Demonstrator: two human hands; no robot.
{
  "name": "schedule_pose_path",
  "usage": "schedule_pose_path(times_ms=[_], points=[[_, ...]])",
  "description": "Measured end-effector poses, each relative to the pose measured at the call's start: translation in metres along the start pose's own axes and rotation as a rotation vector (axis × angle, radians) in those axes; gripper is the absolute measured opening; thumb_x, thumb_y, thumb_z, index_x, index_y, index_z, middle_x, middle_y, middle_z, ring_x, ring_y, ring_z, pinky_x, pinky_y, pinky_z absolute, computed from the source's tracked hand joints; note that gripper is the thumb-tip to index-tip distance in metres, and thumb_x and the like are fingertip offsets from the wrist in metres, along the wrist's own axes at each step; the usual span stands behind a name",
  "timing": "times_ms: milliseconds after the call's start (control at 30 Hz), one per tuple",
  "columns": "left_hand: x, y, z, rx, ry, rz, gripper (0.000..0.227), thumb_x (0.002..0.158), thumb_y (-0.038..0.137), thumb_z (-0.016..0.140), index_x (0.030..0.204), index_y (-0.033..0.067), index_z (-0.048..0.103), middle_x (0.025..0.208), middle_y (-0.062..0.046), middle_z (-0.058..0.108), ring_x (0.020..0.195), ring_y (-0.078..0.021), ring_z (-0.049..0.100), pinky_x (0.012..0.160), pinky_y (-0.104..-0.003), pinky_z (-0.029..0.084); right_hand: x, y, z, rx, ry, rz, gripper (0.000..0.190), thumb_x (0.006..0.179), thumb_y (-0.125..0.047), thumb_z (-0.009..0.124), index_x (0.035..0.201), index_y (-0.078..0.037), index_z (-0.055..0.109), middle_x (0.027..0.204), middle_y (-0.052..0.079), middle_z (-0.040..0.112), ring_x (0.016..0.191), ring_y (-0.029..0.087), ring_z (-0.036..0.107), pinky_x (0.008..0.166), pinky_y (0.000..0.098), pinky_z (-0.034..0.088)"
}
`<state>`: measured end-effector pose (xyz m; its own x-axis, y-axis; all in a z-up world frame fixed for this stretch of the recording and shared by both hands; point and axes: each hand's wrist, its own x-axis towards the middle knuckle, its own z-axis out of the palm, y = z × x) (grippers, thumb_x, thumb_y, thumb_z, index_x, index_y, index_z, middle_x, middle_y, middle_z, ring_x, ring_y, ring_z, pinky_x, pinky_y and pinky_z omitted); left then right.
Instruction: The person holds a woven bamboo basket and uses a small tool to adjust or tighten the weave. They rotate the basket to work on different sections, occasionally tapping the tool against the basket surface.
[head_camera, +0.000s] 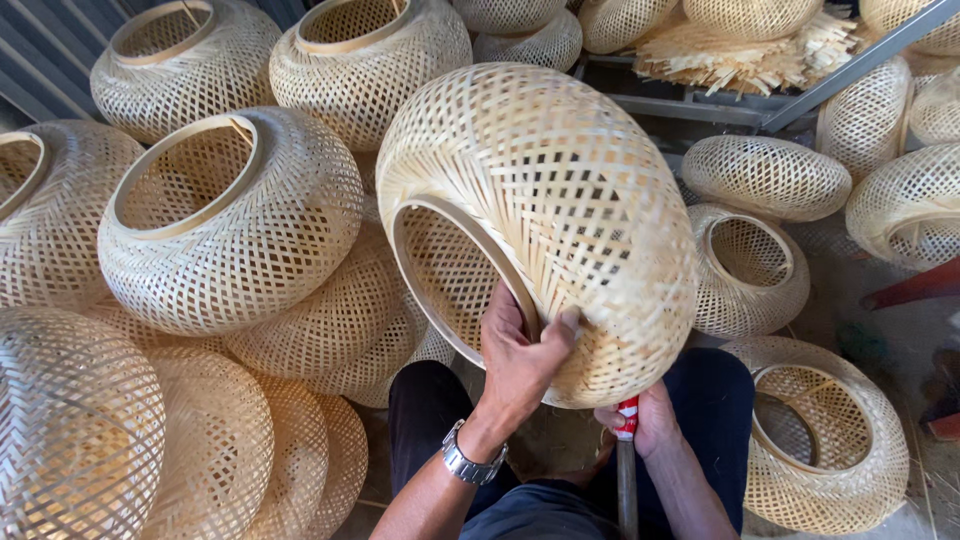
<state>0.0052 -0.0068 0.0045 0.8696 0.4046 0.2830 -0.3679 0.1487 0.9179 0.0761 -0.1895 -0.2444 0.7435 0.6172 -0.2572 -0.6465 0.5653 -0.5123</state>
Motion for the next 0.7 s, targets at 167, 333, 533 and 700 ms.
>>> schedule_pose_path(times_ms=[167, 333, 533, 700], points=[[-0.010, 0.001, -0.006, 0.148, -0.208, -0.023, 0.054, 0.088, 0.006, 0.068, 0.138, -0.0045, 0.051, 0.117, -0.013, 0.071, 0.094, -0.0144, 0.065, 0.081, -0.029, 0.054, 0.028, 0.001, -0.024, -0.007, 0.029, -0.014, 0.054, 0.104, -0.054, 0.052, 0.119, -0.004, 0.063, 0.087, 0.009, 0.070, 0.054, 0.015, 0.058, 0.041, 0.0282, 0.044], [-0.005, 0.027, -0.016, 0.230, -0.327, 0.145, 0.070, 0.102, 0.051, 0.052, 0.143, -0.0055, 0.053, 0.129, -0.018, 0.068, 0.122, -0.0257, 0.066, 0.107, -0.041, 0.053, 0.067, -0.027, -0.015, -0.065, 0.145, -0.235, 0.053, 0.104, -0.050, 0.050, 0.127, -0.003, 0.060, 0.100, 0.012, 0.068, 0.070, 0.019, 0.059, 0.053, 0.0324, 0.047], [0.020, 0.082, -0.039, -0.619, 0.065, -0.345, 0.092, 0.095, 0.071, 0.029, 0.146, -0.0030, 0.048, 0.141, -0.017, 0.063, 0.131, -0.0302, 0.059, 0.109, -0.046, 0.047, 0.079, -0.052, -0.007, -0.085, 0.138, -0.315, 0.054, 0.105, -0.047, 0.048, 0.135, -0.003, 0.055, 0.116, 0.015, 0.064, 0.088, 0.024, 0.060, 0.069, 0.0375, 0.050], [0.043, 0.056, -0.040, -0.577, 0.286, -0.414, 0.061, 0.104, 0.049, 0.032, 0.140, 0.0049, 0.052, 0.133, -0.015, 0.064, 0.117, -0.0269, 0.065, 0.100, -0.047, 0.056, 0.092, -0.036, -0.026, -0.109, 0.130, -0.264, 0.056, 0.106, -0.043, 0.046, 0.143, -0.002, 0.052, 0.129, 0.017, 0.062, 0.104, 0.027, 0.061, 0.081, 0.0417, 0.053]])
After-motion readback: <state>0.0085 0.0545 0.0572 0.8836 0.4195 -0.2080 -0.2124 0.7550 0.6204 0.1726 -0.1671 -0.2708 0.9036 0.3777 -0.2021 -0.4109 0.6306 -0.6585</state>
